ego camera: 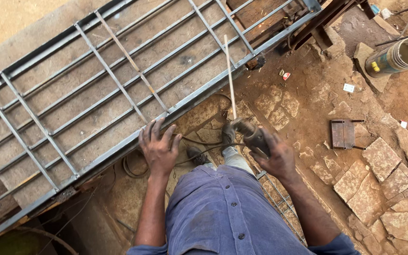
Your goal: The person welds joints on a metal frame using an electrode holder and welding rod.
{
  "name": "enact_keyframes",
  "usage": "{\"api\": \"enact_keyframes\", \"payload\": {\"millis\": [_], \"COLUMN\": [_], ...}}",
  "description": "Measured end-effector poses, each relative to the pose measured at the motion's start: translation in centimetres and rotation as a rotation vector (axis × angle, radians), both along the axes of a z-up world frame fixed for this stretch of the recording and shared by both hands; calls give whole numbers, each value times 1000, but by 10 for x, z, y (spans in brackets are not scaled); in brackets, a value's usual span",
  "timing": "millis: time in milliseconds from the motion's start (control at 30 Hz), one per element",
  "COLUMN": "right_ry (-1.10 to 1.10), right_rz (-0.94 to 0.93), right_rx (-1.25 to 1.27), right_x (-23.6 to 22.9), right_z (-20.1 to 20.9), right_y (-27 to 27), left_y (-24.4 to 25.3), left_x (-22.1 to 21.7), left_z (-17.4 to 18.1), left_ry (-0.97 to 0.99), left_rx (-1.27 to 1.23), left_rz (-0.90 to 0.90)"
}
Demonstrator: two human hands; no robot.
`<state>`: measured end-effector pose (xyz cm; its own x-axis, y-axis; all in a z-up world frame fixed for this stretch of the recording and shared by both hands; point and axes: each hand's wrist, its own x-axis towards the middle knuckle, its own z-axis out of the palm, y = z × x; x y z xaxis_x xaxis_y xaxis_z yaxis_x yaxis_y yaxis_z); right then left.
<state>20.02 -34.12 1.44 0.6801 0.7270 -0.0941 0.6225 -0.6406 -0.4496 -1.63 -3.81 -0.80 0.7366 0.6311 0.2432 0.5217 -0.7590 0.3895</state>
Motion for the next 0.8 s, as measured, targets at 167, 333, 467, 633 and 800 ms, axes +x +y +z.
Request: {"api": "enact_keyframes", "payload": {"millis": [167, 333, 467, 633, 800], "right_ry": [-70, -23, -44, -42, -16], "right_rz": [125, 80, 80, 81, 62], "right_rx": [64, -84, -88, -118, -109], "right_x": [-9, -4, -4, -5, -6], "right_z": [6, -3, -5, -1, 7], "right_y": [7, 8, 5, 10, 12], "left_y": [-3, -9, -12, -14, -13], "left_x": [0, -3, -4, -5, -6], "left_z": [-3, 7, 16, 12, 14], "left_ry": [16, 14, 19, 35, 23], "left_rx": [-17, -50, -78, -76, -79], "left_rz": [7, -7, 2, -5, 6]}}
